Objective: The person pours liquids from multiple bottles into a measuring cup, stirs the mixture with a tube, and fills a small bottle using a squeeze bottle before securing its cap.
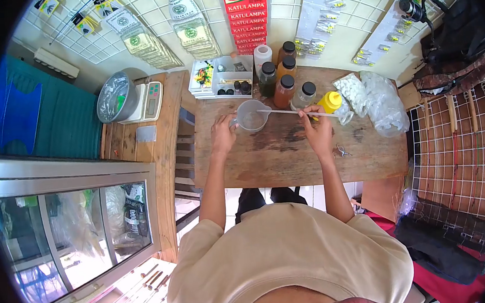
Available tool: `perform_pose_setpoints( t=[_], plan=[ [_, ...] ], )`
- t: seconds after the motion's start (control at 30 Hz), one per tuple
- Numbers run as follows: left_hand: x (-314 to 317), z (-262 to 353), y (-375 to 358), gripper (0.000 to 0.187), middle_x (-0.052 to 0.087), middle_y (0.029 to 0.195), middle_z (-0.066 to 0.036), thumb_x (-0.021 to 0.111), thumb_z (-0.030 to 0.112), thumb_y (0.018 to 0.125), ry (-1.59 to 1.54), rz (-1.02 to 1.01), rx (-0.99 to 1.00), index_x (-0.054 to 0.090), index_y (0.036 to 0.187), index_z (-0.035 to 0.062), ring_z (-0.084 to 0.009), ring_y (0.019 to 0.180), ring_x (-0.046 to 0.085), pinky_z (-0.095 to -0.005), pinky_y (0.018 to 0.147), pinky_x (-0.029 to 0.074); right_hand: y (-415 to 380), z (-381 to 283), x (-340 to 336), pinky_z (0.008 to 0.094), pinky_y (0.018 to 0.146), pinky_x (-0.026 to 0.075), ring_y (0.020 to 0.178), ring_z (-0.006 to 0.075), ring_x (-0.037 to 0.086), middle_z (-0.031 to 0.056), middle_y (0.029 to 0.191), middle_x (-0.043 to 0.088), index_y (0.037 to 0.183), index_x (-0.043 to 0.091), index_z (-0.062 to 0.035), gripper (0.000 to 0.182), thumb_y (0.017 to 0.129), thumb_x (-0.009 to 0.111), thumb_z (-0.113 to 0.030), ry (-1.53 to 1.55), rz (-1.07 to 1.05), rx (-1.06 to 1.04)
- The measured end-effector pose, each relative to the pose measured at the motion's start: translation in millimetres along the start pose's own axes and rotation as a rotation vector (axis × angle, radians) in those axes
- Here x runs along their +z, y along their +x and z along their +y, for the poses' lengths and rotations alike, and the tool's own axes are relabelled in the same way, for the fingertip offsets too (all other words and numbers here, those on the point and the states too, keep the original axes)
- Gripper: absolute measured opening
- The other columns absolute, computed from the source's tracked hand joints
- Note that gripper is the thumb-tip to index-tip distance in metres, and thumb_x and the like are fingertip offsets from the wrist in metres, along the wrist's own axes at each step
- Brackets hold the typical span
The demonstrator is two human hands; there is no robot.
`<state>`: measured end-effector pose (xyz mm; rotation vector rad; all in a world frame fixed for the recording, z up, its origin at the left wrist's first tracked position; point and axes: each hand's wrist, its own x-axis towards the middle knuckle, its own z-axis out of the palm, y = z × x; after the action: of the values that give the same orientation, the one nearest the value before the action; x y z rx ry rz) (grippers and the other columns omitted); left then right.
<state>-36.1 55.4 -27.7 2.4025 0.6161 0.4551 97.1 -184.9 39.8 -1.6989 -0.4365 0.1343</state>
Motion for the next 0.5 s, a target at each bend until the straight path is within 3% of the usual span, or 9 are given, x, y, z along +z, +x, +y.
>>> perform_pose_setpoints(
  t=[0.07,0.17,0.33,0.5],
  plan=[
    [-1,-7,3,0.036,0.064,0.113,-0.014,0.07,0.0,0.075,-0.016,-0.003,0.052,0.064,0.109,0.0069,-0.0356,0.108,0.057,-0.0421,0.092,0.045,3,-1,6,0.0315,0.075,0.045,0.082,0.019,0.057,0.0097,0.09,0.063,0.093,0.058,-0.001,0.018,0.088,0.069,-0.014,-0.056,0.075,-0.083],
    [-10,-12,6,0.035,0.061,0.117,-0.012,0.069,0.011,0.08,0.026,-0.113,0.021,0.063,0.114,0.0123,-0.0356,0.115,0.052,-0.0449,0.096,0.043,7,-7,19,0.0337,0.08,0.042,0.086,0.0211,0.055,0.0093,0.089,0.061,0.093,0.059,-0.0009,0.02,0.087,0.071,-0.016,-0.084,0.149,-0.114],
    [-21,-34,21,0.037,0.056,0.127,-0.014,0.064,0.023,0.087,0.018,-0.102,0.111,0.06,0.123,0.0135,-0.0376,0.13,0.041,-0.0457,0.109,0.033,20,-21,47,0.0339,0.08,0.042,0.087,0.0216,0.054,0.0091,0.09,0.06,0.092,0.06,-0.0019,0.019,0.086,0.071,-0.016,-0.199,0.182,-0.218],
    [-38,-50,44,0.036,0.051,0.132,-0.016,0.062,0.021,0.088,0.035,-0.095,0.126,0.06,0.123,0.0126,-0.0378,0.135,0.034,-0.0453,0.111,0.031,30,-22,75,0.0338,0.08,0.043,0.088,0.0227,0.055,0.0092,0.093,0.061,0.092,0.061,-0.0022,0.017,0.086,0.071,-0.015,-0.195,0.206,-0.241]
  ],
)
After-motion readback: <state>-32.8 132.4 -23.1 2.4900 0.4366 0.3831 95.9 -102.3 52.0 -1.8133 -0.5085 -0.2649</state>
